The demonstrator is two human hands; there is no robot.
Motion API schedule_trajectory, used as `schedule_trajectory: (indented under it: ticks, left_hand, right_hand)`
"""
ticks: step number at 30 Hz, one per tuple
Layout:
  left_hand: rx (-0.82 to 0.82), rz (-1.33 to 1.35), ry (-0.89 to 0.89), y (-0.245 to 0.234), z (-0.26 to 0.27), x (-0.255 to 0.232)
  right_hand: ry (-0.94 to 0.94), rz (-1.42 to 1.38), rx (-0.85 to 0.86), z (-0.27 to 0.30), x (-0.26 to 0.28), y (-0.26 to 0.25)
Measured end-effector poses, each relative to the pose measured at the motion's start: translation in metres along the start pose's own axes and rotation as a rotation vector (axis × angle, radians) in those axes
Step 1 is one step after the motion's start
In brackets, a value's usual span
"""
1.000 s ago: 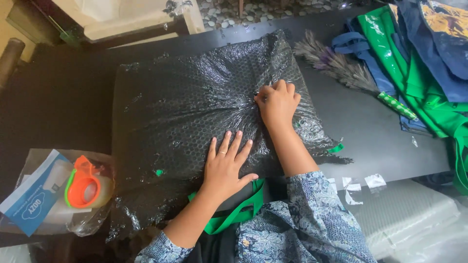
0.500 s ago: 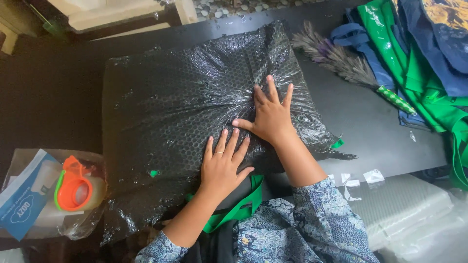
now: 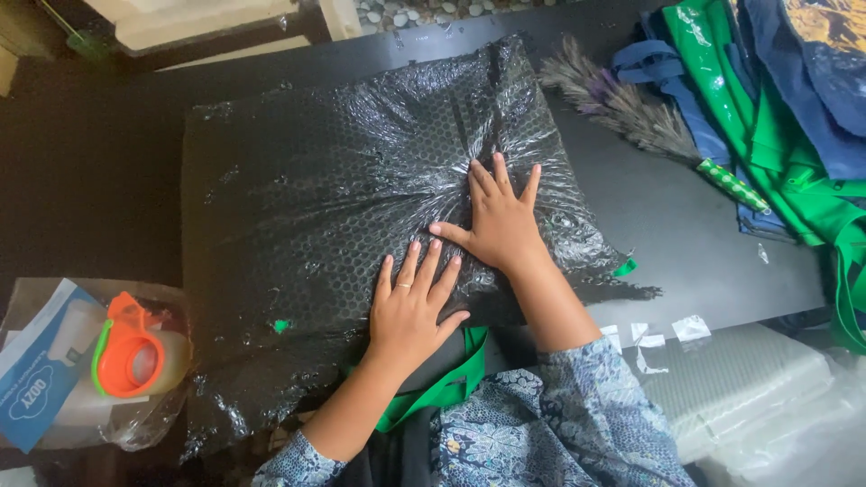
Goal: The person uses a tape dispenser to cut pieces of clear tape and secures a black bubble-wrapped package on a table. They fold the bubble wrap edges and press the tape to seal the package, then flip it over to continue sealing the other side.
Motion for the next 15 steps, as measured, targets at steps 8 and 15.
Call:
schedule_trajectory:
  ticks: [8,15]
  left_hand:
    - [-0.009,0.011,0.007,-0.002,0.003,0.0]
    - [-0.02,0.018,-0.003,-0.005,0.0,0.001]
  right_hand:
    - [-0.049,-0.134,-0.286,0.013,0.005,-0.007]
    - [-0.009,-0.008,-0.123,0.004,0.002,0.003]
Point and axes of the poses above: each hand's wrist, its own z-axis away from the middle knuckle, its own y-axis out of the palm, x = y × z, the point moved 5 cm from there along -z, towards the middle knuckle, and after that the axes turned 11 degrees about -y, right-handed, at the moved point
